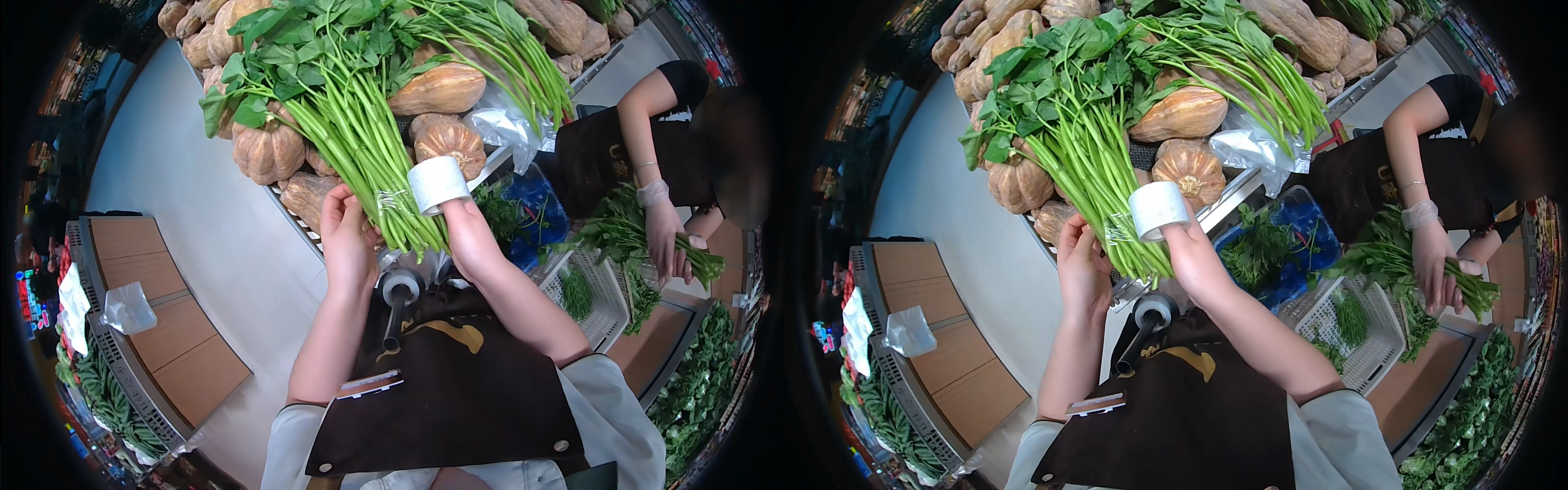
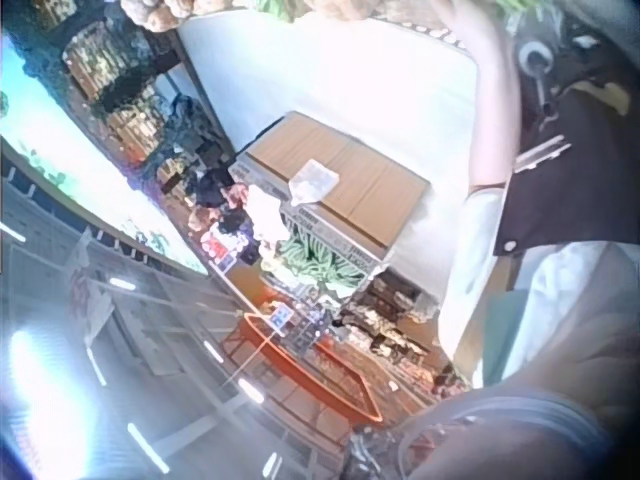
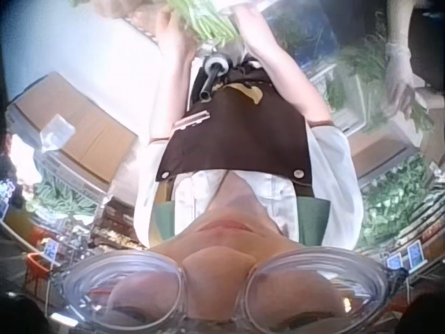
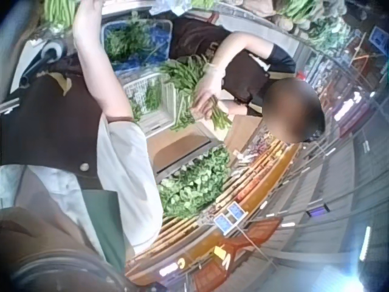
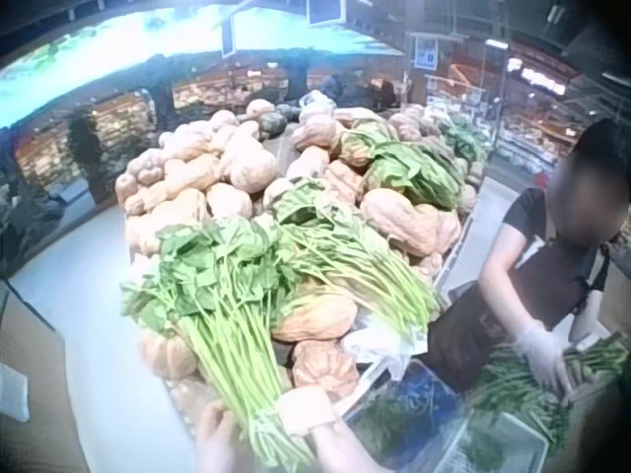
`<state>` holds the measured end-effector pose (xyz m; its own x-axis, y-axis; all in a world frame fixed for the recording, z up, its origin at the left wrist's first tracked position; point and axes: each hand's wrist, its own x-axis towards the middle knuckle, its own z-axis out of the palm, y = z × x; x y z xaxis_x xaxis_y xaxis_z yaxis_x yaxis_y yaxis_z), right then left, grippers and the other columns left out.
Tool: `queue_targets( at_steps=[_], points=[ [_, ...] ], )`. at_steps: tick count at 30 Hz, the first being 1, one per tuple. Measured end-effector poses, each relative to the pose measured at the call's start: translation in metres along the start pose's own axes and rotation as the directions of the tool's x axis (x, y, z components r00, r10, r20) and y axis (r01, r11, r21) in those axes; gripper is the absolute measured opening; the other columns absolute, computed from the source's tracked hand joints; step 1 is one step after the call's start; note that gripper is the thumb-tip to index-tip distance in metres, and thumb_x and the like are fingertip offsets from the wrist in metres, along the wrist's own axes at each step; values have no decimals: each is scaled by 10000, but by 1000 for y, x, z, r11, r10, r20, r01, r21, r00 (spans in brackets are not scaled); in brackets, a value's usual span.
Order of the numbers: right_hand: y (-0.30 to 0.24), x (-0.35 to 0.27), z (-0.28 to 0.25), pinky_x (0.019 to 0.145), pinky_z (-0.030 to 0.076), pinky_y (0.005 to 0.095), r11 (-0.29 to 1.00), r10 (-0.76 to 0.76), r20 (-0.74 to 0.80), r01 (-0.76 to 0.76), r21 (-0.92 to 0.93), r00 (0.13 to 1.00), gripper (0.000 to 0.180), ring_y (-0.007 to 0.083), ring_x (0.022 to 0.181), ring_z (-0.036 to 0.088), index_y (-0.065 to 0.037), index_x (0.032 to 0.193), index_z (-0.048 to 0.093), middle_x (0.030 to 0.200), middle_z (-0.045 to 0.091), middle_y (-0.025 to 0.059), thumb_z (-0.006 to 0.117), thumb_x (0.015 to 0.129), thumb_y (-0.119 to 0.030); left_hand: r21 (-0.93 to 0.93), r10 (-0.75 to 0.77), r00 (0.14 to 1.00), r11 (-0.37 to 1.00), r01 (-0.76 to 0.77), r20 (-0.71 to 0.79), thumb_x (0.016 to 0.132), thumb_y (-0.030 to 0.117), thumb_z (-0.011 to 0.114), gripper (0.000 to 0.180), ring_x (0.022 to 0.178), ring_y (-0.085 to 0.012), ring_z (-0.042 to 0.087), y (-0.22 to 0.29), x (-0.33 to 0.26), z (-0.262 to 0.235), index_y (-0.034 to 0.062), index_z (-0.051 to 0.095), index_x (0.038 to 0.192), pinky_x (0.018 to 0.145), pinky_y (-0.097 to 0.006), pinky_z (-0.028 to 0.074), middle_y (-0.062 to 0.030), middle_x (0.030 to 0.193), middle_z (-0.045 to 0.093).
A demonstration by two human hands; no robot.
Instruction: The person gathers leafy green vegetables from a display, aligns the stems, and secures them into a bundle using a roll of clear tape. The person repeats this process to form multiple bundles.
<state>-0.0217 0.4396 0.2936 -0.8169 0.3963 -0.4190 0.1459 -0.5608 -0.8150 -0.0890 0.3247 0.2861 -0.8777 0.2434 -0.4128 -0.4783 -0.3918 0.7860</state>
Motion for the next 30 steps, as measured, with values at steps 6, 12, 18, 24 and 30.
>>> queue_targets(
  at_steps=[6,12,18,24,30],
  points=[
    [-10,10,-1,952,347,281,999,32,155,-27,-33,987,467,169,1124,458,7,1316,348,1231,477,100,430,919,-224,6,-23,998,1000,23,-50,941,134,413,111,619,-23,442,4,-6,-14,82,461,1027,571,-200,428,37,790,501],
    [-10,18,3,965,340,296,999,39,203,-41,1,978,459,183,1145,448,15,1304,361,1246,471,105,443,915,-213,-30,-72,997,997,72,10,938,134,417,99,717,-61,515,2,-5,-20,87,476,1002,625,-217,447,5,871,545],
    [-1,19,5,976,345,324,982,80,165,-106,154,983,456,208,1159,450,12,1304,347,1259,455,114,449,904,-180,-347,-234,958,895,280,168,934,94,396,169,881,-142,586,-12,5,-23,39,457,1081,775,-303,502,-77,988,573],
    [-10,6,14,953,380,351,957,89,155,-128,262,984,453,210,1149,458,-9,1314,322,1252,454,106,452,918,-188,-380,-162,981,905,190,106,928,79,428,148,836,-133,592,1,-14,-17,57,430,1074,692,-262,514,-70,968,573],
    [7,-2,28,925,413,330,959,48,64,-64,276,997,471,203,1112,488,-7,1321,297,1247,458,109,480,923,-179,-290,69,998,955,-66,0,927,59,454,88,743,-91,567,-11,-16,-24,64,435,1013,650,-223,487,-52,903,580]
  ],
)
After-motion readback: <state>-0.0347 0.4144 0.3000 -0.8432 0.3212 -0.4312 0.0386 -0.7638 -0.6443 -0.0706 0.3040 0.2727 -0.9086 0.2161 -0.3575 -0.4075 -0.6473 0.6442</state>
